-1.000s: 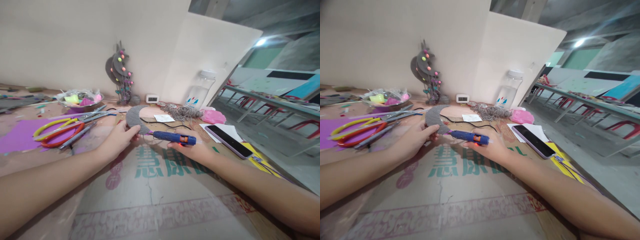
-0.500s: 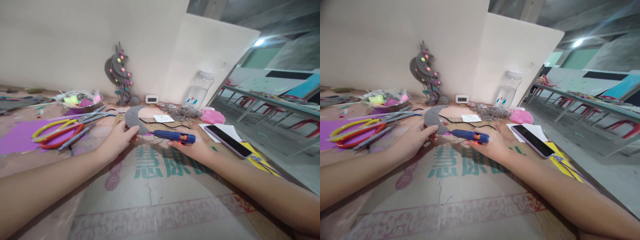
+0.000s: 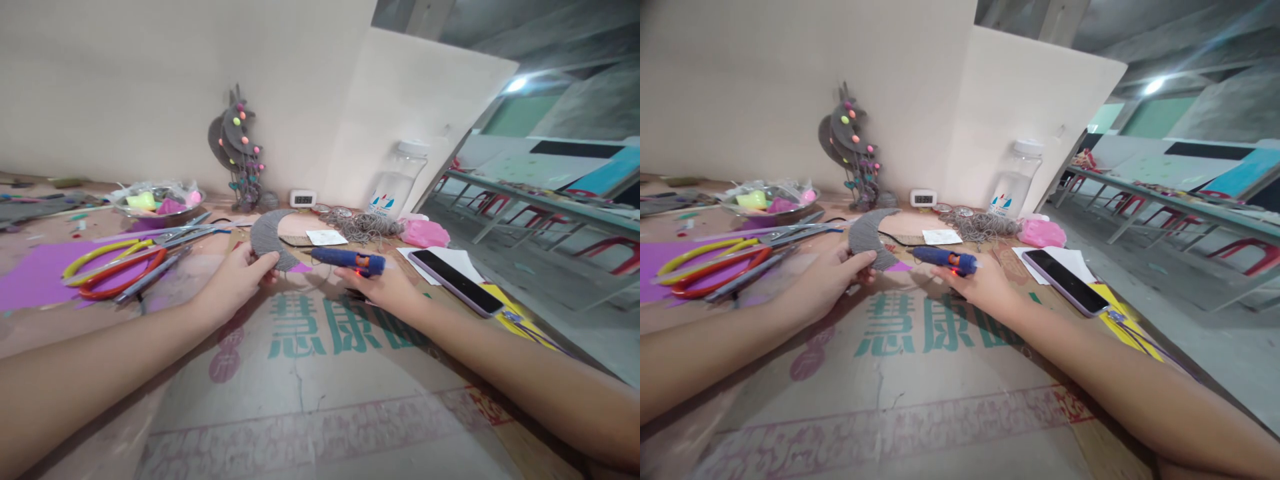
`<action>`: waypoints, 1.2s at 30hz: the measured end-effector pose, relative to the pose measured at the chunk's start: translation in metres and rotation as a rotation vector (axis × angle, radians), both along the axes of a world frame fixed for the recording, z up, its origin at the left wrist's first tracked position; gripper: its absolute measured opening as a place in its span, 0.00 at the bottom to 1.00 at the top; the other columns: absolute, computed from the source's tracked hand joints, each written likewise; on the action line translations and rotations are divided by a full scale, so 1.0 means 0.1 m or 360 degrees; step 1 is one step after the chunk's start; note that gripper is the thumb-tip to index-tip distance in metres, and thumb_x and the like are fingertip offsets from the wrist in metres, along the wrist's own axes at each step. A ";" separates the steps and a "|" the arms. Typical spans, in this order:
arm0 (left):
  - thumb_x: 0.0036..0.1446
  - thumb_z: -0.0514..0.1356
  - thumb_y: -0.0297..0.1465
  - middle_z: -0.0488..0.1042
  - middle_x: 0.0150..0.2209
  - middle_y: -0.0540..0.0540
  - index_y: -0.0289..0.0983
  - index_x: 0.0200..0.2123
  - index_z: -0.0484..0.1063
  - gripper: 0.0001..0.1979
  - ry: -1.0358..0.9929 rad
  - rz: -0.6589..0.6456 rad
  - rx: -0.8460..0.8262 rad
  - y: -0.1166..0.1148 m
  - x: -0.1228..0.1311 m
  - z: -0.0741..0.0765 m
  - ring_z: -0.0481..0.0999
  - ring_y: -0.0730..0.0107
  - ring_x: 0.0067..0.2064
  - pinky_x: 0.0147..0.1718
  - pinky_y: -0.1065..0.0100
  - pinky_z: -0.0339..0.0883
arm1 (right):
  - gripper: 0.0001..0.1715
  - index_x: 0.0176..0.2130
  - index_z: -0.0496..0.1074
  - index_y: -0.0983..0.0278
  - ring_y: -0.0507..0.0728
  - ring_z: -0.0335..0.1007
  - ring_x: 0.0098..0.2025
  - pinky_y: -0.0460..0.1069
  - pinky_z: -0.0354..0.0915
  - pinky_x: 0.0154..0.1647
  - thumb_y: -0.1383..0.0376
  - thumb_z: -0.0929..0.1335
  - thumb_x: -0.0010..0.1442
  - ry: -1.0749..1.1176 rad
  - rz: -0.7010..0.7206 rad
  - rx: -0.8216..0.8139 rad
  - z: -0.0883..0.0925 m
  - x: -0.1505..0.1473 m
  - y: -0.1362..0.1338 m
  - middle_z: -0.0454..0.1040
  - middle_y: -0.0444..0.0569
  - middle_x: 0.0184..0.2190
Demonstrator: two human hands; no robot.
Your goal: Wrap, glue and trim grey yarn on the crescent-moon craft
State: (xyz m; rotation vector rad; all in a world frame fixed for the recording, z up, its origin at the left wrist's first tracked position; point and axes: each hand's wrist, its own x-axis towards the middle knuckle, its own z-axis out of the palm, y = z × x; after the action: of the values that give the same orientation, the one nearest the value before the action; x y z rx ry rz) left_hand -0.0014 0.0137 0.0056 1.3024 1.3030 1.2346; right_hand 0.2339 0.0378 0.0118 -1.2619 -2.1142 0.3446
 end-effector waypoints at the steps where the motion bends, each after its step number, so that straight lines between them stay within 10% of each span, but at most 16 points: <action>1: 0.51 0.59 0.34 0.69 0.21 0.53 0.35 0.29 0.66 0.08 -0.0010 -0.0009 -0.0009 0.00 0.00 -0.01 0.68 0.75 0.23 0.21 0.75 0.59 | 0.19 0.34 0.71 0.64 0.56 0.71 0.31 0.49 0.64 0.33 0.51 0.66 0.55 0.0056 -0.0018 -0.0015 0.02 0.01 0.03 0.75 0.48 0.29; 14: 0.52 0.59 0.34 0.69 0.21 0.53 0.35 0.29 0.67 0.07 -0.0038 -0.0093 -0.0031 0.02 0.01 -0.02 0.67 0.76 0.23 0.22 0.76 0.59 | 0.24 0.41 0.70 0.67 0.60 0.71 0.38 0.55 0.66 0.41 0.51 0.68 0.51 0.0079 -0.0488 -0.0085 -0.14 0.46 0.80 0.75 0.53 0.36; 19: 0.52 0.59 0.35 0.70 0.22 0.53 0.36 0.30 0.67 0.08 -0.0052 -0.0115 -0.0010 0.02 0.00 -0.03 0.68 0.76 0.24 0.23 0.75 0.60 | 0.35 0.55 0.57 0.65 0.59 0.67 0.46 0.56 0.65 0.48 0.53 0.68 0.52 0.0463 -0.0565 0.0441 -0.07 0.52 0.82 0.66 0.57 0.49; 23: 0.51 0.60 0.35 0.70 0.22 0.53 0.36 0.28 0.66 0.08 -0.0066 -0.0093 -0.0037 0.00 0.00 -0.01 0.69 0.75 0.24 0.24 0.74 0.62 | 0.26 0.54 0.60 0.63 0.59 0.63 0.52 0.56 0.60 0.54 0.56 0.65 0.58 0.0324 -0.0316 0.0887 0.13 0.36 0.51 0.65 0.55 0.50; 29: 0.50 0.61 0.36 0.72 0.24 0.51 0.37 0.29 0.68 0.09 -0.0060 -0.0096 0.0002 0.00 0.01 -0.01 0.72 0.71 0.26 0.28 0.71 0.65 | 0.19 0.43 0.72 0.64 0.60 0.68 0.45 0.56 0.62 0.49 0.53 0.64 0.60 -0.0455 0.0415 0.0253 0.07 -0.14 -0.02 0.75 0.54 0.41; 36: 0.49 0.61 0.34 0.71 0.23 0.51 0.36 0.31 0.68 0.08 0.0032 -0.0154 0.0098 0.00 0.03 0.01 0.71 0.72 0.25 0.25 0.73 0.64 | 0.09 0.37 0.72 0.65 0.55 0.67 0.41 0.50 0.61 0.44 0.64 0.63 0.62 -0.0534 0.0789 0.0284 -0.08 -0.32 -0.16 0.73 0.50 0.37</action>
State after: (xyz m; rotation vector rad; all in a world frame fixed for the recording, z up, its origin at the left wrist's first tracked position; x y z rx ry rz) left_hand 0.0012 0.0141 0.0071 1.4085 1.2099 1.2049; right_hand 0.2020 0.0217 0.0036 -0.7176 -2.6734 0.1505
